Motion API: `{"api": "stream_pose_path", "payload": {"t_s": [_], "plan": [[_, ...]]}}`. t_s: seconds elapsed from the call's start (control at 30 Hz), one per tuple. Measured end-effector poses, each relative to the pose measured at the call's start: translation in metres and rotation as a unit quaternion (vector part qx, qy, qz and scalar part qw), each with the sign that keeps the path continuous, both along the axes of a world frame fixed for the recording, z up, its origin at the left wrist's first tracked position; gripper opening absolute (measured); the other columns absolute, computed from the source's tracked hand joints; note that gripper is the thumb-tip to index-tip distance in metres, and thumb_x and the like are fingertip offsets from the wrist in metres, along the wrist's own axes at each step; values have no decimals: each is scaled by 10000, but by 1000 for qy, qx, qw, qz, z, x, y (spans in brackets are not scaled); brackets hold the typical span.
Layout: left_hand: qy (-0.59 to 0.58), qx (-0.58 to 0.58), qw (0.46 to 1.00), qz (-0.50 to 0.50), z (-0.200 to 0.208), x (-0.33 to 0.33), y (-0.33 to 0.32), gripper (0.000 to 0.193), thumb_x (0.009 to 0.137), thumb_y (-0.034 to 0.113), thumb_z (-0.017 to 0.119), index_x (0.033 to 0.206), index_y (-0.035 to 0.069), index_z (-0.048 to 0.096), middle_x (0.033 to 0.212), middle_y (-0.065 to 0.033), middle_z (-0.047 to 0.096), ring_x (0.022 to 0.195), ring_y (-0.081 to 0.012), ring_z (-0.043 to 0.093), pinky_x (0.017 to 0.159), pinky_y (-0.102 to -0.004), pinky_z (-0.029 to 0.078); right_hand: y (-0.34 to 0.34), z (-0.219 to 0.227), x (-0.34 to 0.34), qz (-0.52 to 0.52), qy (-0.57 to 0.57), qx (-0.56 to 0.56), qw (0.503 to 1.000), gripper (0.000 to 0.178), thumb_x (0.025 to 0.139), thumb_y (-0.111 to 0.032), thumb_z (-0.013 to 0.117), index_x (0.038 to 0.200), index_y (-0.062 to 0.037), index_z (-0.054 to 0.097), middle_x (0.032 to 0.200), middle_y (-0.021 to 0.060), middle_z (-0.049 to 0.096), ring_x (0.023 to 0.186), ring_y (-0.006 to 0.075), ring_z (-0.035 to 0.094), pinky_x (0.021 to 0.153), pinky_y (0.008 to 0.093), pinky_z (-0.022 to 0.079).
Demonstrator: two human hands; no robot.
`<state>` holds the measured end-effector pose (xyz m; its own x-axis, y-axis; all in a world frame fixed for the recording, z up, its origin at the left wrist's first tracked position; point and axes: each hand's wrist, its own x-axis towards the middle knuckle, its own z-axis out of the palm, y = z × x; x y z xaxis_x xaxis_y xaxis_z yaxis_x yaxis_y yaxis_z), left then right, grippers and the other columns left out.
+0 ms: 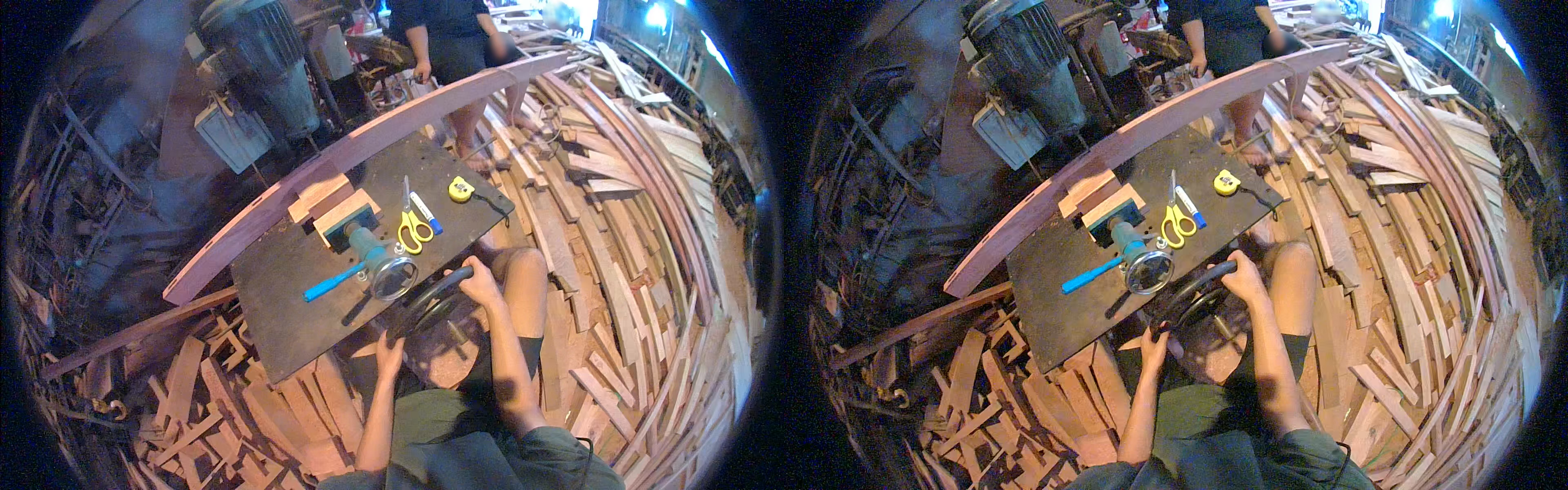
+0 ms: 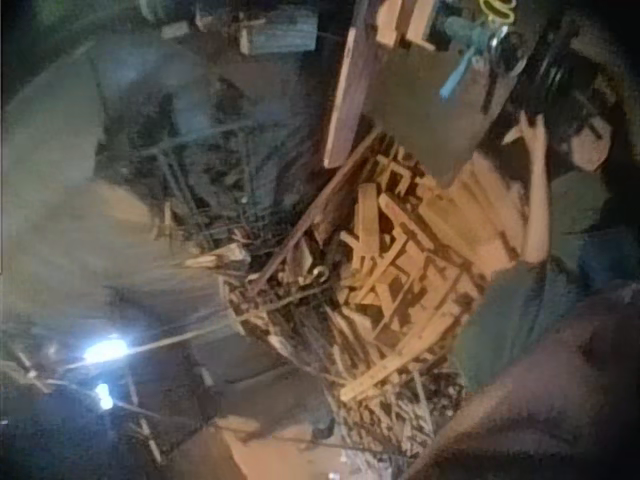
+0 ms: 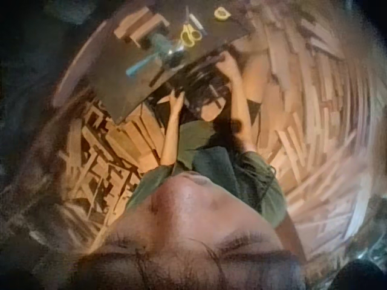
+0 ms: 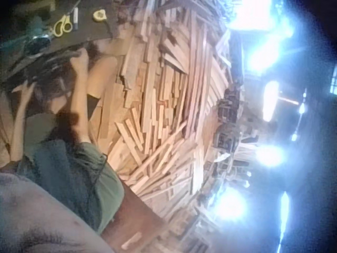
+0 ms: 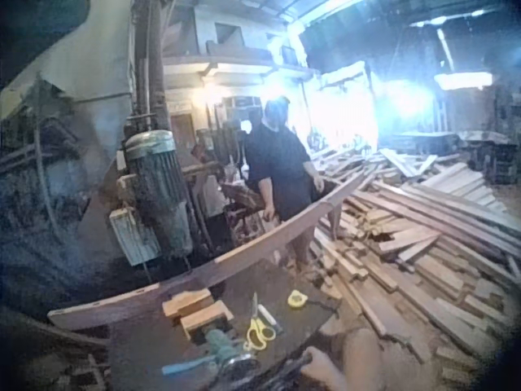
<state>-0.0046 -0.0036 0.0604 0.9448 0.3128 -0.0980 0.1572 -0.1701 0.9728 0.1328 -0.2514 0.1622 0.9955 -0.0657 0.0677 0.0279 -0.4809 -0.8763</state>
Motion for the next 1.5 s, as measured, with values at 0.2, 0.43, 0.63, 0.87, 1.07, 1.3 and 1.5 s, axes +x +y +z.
{"api": "stream_pose_path", "payload": {"t_s": [0.2,0.43,0.63,0.87,1.07,1.3,1.5], "plan": [[54,37,998,23,7,21,7,162,827,119,611,890,-19,669,708,-52,634,687,-148,561,655,-325,454,9,4,2,-18,-7,10,1000,336,698,-183,775,805,-17,503,675,161,517,652,249,501,642,360,435],[-22,58,997,41,-11,27,-6,240,871,178,572,803,-43,635,607,-30,536,625,-103,471,574,-316,406,12,-13,2,-54,0,35,998,442,698,-292,831,792,-38,482,648,79,441,630,192,427,610,339,413],[-20,-26,998,47,-44,20,0,175,868,147,621,863,-7,703,646,29,572,612,-102,509,556,-298,412,25,17,-4,-40,-101,-21,994,390,704,-191,815,768,-19,471,685,97,468,652,238,467,635,352,419],[2,-63,998,2,-56,23,-1,169,863,125,638,910,-19,713,843,-16,673,803,-102,579,762,-274,464,28,-2,9,-44,-120,9,992,255,757,-74,696,718,-10,452,664,139,464,602,292,477,580,377,405],[-2,19,999,27,-42,29,1,122,813,99,630,799,-8,687,705,2,645,707,-96,574,651,-310,466,37,-27,15,-98,-141,38,984,161,705,3,569,670,-34,417,601,103,388,549,209,409,534,338,379],[-10,-47,999,22,-22,23,-8,86,804,65,607,785,29,682,691,25,610,658,-76,531,595,-272,436,37,-29,10,-135,-87,-22,987,192,814,-70,563,694,-81,414,555,-4,409,521,102,472,493,271,378],[-32,-74,997,20,-60,26,-6,94,810,83,608,824,16,673,735,18,613,732,-111,561,693,-286,460,45,-11,13,-126,-137,-47,981,212,839,-95,582,667,-29,479,542,36,452,495,139,450,488,308,376]]}}
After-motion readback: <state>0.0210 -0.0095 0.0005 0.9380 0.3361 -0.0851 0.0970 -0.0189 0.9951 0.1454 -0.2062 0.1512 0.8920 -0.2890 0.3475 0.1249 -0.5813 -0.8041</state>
